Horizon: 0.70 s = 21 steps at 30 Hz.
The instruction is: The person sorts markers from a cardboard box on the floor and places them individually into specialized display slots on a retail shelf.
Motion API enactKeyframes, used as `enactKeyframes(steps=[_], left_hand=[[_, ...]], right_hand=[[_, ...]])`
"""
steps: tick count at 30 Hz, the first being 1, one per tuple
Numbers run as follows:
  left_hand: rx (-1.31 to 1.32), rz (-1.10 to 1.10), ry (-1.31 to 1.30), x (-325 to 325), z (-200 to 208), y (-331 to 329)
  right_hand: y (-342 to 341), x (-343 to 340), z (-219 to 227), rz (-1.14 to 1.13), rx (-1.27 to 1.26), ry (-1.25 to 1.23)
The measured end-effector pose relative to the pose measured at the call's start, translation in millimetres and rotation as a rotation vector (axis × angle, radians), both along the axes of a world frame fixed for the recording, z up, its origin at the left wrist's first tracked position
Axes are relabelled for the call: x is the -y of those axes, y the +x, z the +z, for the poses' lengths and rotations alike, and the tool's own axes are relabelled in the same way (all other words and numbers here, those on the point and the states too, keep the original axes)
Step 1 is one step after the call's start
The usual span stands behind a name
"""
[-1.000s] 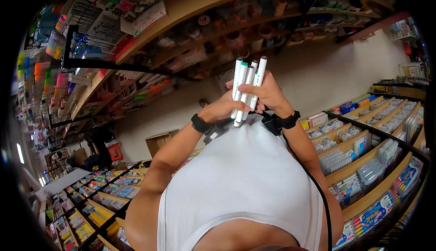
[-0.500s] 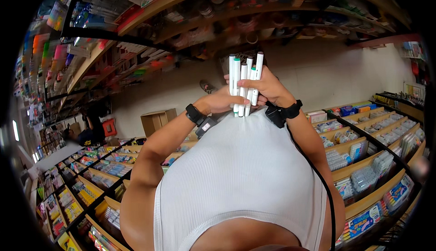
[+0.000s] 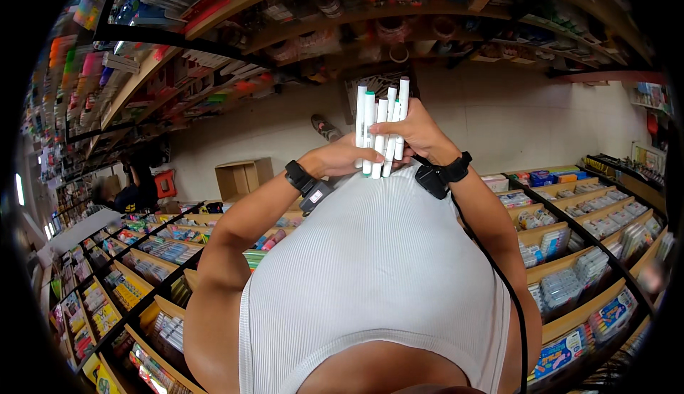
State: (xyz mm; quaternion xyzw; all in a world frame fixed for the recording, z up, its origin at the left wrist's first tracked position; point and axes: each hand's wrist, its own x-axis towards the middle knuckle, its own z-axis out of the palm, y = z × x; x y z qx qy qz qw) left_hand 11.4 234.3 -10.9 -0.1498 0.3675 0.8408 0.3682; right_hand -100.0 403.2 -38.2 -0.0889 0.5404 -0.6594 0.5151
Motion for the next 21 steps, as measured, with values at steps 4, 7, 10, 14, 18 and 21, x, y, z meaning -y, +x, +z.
enactKeyframes(steps=[4,7,10,14,18,21], left_hand=[[0.04,0.028,-0.072,0.1,2.2,1.3],[0.08,0.015,-0.134,0.5,8.2,0.0],[0.084,0.039,-0.177,0.1,0.3,4.3],[0.077,-0.011,-0.193,4.0,-8.2,5.7],[0.049,-0.022,-0.248,3.7,-6.3,7.0],[0.039,-0.018,-0.267,4.1,-6.1,9.0]], right_hand=[[2.2,3.4,0.4,-0.056,-0.01,0.005],[2.8,5.1,-3.3,-0.071,-0.016,-0.002],[2.5,6.3,-6.1,-0.084,-0.023,-0.002],[1.8,8.0,-4.7,-0.105,-0.028,-0.007],[0.4,7.4,-4.6,-0.087,-0.023,-0.001],[-0.6,6.1,-4.8,-0.048,-0.012,0.013]])
